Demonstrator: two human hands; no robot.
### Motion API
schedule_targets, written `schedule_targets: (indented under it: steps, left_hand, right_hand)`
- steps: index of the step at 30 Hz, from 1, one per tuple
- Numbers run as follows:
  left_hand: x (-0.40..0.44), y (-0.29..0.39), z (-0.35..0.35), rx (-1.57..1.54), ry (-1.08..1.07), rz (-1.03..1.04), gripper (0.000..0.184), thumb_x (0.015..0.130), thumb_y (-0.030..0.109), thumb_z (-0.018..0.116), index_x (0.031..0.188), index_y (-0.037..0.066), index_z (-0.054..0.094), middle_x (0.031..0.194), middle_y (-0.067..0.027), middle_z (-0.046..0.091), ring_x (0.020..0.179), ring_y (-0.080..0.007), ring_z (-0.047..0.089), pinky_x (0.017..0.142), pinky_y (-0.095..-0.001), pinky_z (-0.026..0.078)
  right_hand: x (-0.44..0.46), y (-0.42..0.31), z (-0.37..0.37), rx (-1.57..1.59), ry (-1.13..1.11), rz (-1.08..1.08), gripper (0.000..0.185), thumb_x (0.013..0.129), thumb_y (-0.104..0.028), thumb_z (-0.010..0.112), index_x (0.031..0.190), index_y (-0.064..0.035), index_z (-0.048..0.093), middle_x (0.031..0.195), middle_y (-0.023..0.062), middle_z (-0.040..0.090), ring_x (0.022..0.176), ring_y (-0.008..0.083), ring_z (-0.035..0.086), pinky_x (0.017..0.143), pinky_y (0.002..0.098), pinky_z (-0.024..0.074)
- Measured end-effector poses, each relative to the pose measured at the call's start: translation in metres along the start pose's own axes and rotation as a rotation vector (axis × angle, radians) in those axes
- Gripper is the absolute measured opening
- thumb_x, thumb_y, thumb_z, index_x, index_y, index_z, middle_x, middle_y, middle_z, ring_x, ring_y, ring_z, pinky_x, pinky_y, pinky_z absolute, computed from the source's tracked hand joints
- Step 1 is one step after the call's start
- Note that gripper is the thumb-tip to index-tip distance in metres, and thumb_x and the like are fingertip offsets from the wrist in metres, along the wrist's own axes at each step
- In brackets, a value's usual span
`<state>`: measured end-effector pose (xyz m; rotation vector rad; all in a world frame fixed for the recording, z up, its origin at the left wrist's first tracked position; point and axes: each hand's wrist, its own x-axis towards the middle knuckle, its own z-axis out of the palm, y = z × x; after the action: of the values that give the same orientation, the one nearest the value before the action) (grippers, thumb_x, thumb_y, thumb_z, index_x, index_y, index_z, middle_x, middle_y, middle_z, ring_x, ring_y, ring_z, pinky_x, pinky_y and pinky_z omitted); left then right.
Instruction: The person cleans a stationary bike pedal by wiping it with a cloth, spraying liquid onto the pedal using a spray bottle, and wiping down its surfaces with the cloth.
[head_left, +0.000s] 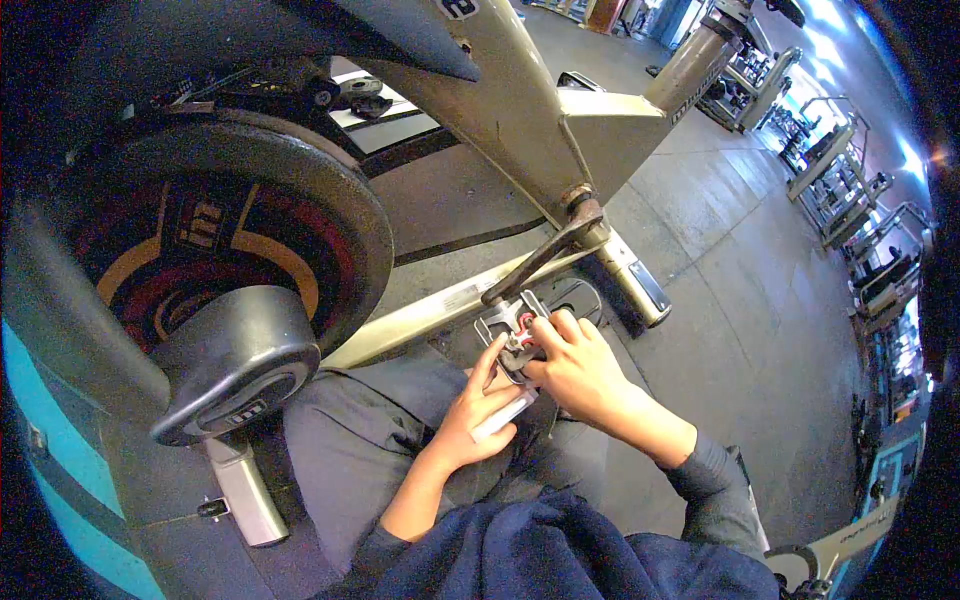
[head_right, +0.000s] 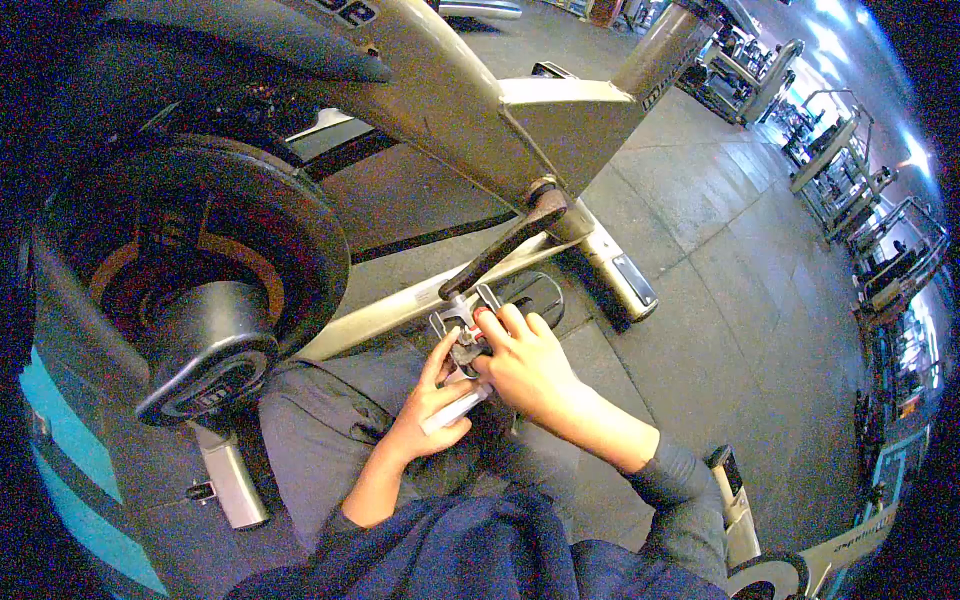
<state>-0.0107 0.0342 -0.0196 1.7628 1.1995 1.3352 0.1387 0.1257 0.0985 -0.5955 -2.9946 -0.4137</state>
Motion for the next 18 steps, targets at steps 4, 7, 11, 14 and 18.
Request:
schedule_targets:
  steps: [4, 7, 11, 14, 18]
  left_hand:
    - [0.000, 0.002, -0.001, 0.004, -0.009, -0.012, 0.052, 0.059, 0.000, 0.061, 0.110, 0.007, 0.068, 0.156, -0.0214, 0.011, 0.136, -0.0396, 0.036, 0.109, -0.0436, 0.036]
    - [0.001, 0.002, -0.002, -0.025, 0.006, 0.002, 0.053, 0.060, 0.005, 0.066, 0.113, 0.008, 0.067, 0.155, -0.0214, 0.017, 0.137, -0.0405, 0.032, 0.110, -0.0451, 0.033]
    - [0.000, 0.002, -0.001, -0.044, 0.013, -0.021, 0.052, 0.060, 0.004, 0.065, 0.111, 0.007, 0.068, 0.155, -0.0219, 0.018, 0.138, -0.0391, 0.032, 0.109, -0.0436, 0.034]
    - [-0.001, -0.001, -0.002, -0.021, 0.011, -0.012, 0.052, 0.060, 0.004, 0.065, 0.111, 0.007, 0.068, 0.155, -0.0218, 0.018, 0.138, -0.0379, 0.033, 0.108, -0.0430, 0.035]
    - [0.001, 0.003, -0.003, 0.003, 0.028, 0.026, 0.052, 0.060, 0.003, 0.064, 0.112, 0.007, 0.068, 0.155, -0.0210, 0.019, 0.138, -0.0371, 0.033, 0.108, -0.0425, 0.036]
  right_hand:
    - [0.009, 0.008, -0.001, -0.045, -0.114, -0.029, 0.014, 0.072, -0.033, 0.065, 0.079, -0.0227, 0.073, 0.117, 0.0052, 0.050, 0.109, 0.0248, 0.044, 0.081, 0.0354, 0.0405]
    - [0.005, 0.005, 0.000, -0.108, -0.151, -0.030, 0.016, 0.072, -0.038, 0.066, 0.079, -0.0244, 0.071, 0.120, 0.0040, 0.049, 0.112, 0.0241, 0.042, 0.081, 0.0355, 0.0399]
    - [0.000, 0.007, 0.009, -0.147, -0.039, -0.078, 0.023, 0.069, -0.042, 0.067, 0.083, -0.0233, 0.066, 0.124, 0.0068, 0.051, 0.108, 0.0249, 0.046, 0.076, 0.0339, 0.0395]
    - [0.002, 0.009, 0.013, -0.118, 0.008, -0.124, 0.022, 0.070, -0.038, 0.068, 0.084, -0.0215, 0.067, 0.123, 0.0079, 0.051, 0.108, 0.0267, 0.046, 0.078, 0.0350, 0.0405]
    - [0.003, 0.015, 0.010, 0.152, -0.032, -0.116, 0.019, 0.068, -0.031, 0.070, 0.082, -0.0179, 0.069, 0.116, 0.0089, 0.053, 0.103, 0.0282, 0.048, 0.083, 0.0373, 0.0428]
